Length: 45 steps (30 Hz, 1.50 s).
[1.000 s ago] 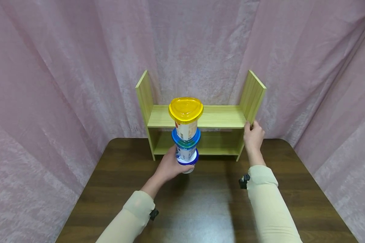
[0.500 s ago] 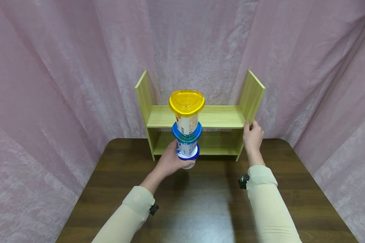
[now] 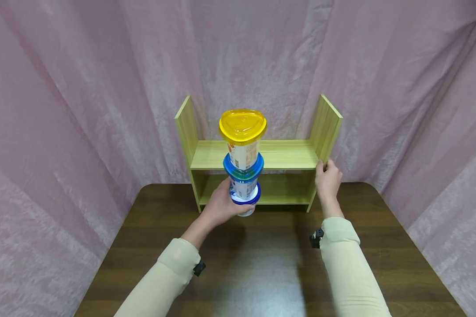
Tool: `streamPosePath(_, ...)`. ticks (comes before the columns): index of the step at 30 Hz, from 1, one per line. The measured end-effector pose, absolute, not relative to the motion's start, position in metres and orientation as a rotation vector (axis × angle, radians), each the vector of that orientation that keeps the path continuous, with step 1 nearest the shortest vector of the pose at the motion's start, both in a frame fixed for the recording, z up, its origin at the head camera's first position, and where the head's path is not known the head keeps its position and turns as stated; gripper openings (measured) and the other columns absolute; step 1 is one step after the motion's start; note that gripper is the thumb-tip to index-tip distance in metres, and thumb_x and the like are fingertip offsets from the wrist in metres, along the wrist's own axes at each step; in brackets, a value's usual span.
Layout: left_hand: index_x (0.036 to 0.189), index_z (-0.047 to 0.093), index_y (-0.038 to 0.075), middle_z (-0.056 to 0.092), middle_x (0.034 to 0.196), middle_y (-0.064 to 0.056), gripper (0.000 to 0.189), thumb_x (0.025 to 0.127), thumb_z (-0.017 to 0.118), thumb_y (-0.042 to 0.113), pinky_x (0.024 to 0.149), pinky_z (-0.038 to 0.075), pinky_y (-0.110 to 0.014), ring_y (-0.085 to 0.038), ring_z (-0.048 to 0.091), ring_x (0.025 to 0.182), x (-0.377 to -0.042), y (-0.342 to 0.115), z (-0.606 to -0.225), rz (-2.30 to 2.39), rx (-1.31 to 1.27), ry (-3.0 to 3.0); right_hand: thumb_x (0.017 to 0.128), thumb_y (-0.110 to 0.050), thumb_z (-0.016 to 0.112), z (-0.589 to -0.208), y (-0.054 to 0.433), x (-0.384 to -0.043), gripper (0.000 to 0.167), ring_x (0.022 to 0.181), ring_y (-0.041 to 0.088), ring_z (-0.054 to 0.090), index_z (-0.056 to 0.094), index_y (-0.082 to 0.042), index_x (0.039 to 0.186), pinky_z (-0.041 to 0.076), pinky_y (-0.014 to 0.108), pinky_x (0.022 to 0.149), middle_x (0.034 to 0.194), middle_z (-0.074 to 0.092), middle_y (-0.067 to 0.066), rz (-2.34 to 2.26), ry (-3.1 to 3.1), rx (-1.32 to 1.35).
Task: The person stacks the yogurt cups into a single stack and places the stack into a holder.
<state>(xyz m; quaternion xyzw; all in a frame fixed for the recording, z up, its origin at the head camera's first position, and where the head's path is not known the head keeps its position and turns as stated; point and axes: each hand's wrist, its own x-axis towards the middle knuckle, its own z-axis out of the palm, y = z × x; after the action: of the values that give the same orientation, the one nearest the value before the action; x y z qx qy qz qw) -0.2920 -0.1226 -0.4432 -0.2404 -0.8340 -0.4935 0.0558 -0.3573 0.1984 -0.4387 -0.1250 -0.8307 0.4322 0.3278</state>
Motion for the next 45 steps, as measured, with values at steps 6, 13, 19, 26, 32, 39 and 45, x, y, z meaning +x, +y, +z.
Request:
streamPosePath(6, 0.144, 0.042, 0.028, 0.058, 0.131, 0.009, 0.088, 0.073, 0.093, 0.034, 0.099, 0.052, -0.046, -0.014, 0.060, 0.117, -0.296, -0.124, -0.437, -1.457, -0.735, -2.541, 0.103, -0.024, 0.051, -0.439, 0.197, -0.360, 0.031, 0.077, 0.042, 0.052, 0.053, -0.002, 0.082, 0.044, 0.053, 0.070, 0.076, 0.056, 0.022, 1.133, -2.169, -0.318)
streamPosePath(13, 0.145, 0.041, 0.029, 0.058, 0.132, 0.010, 0.090, 0.073, 0.093, 0.035, 0.100, 0.051, -0.045, -0.014, 0.060, 0.118, -0.301, -0.123, -0.431, -1.442, -0.759, -2.537, 0.102, -0.023, 0.052, -0.439, 0.196, -0.360, 0.029, 0.079, 0.044, 0.052, 0.056, 0.000, 0.085, 0.044, 0.055, 0.073, 0.078, 0.058, 0.025, 1.140, -2.151, -0.316)
streamPosePath(19, 0.146, 0.040, 0.027, 0.058, 0.133, 0.007, 0.090, 0.073, 0.093, 0.030, 0.099, 0.052, -0.046, -0.016, 0.060, 0.117, -0.304, -0.121, -0.421, -1.434, -0.782, -2.518, 0.103, -0.023, 0.052, -0.439, 0.196, -0.360, 0.030, 0.078, 0.043, 0.052, 0.055, 0.000, 0.085, 0.044, 0.053, 0.072, 0.077, 0.057, 0.024, 1.142, -2.148, -0.316)
streamPosePath(26, 0.146, 0.041, 0.025, 0.059, 0.133, 0.005, 0.090, 0.073, 0.092, 0.040, 0.098, 0.052, -0.044, -0.016, 0.061, 0.117, -0.308, -0.121, -0.411, -1.399, -0.817, -2.511, 0.102, -0.023, 0.053, -0.441, 0.195, -0.361, 0.029, 0.079, 0.043, 0.054, 0.058, 0.000, 0.085, 0.045, 0.053, 0.073, 0.077, 0.059, 0.023, 1.144, -2.135, -0.322)
streamPosePath(32, 0.146, 0.042, 0.023, 0.060, 0.132, 0.005, 0.089, 0.074, 0.091, 0.040, 0.097, 0.053, -0.043, -0.015, 0.062, 0.116, -0.311, -0.123, -0.405, -1.397, -0.826, -2.508, 0.102, -0.024, 0.053, -0.443, 0.193, -0.361, 0.028, 0.077, 0.041, 0.053, 0.058, -0.001, 0.086, 0.044, 0.051, 0.071, 0.075, 0.058, 0.021, 1.141, -2.135, -0.323)
streamPosePath(39, 0.146, 0.043, 0.021, 0.059, 0.133, 0.005, 0.087, 0.075, 0.091, 0.037, 0.098, 0.051, -0.040, -0.013, 0.060, 0.117, -0.316, -0.123, -0.393, -1.366, -0.839, -2.506, 0.103, -0.026, 0.052, -0.443, 0.191, -0.362, 0.029, 0.074, 0.041, 0.052, 0.059, -0.002, 0.088, 0.044, 0.049, 0.070, 0.075, 0.058, 0.021, 1.138, -2.157, -0.323)
streamPosePath(45, 0.145, 0.043, 0.023, 0.060, 0.132, 0.006, 0.086, 0.075, 0.091, 0.038, 0.097, 0.051, -0.038, -0.012, 0.061, 0.115, -0.320, -0.121, -0.385, -1.365, -0.833, -2.499, 0.104, -0.025, 0.052, -0.444, 0.192, -0.361, 0.028, 0.073, 0.041, 0.050, 0.058, -0.002, 0.089, 0.043, 0.049, 0.068, 0.075, 0.057, 0.020, 1.129, -2.162, -0.311)
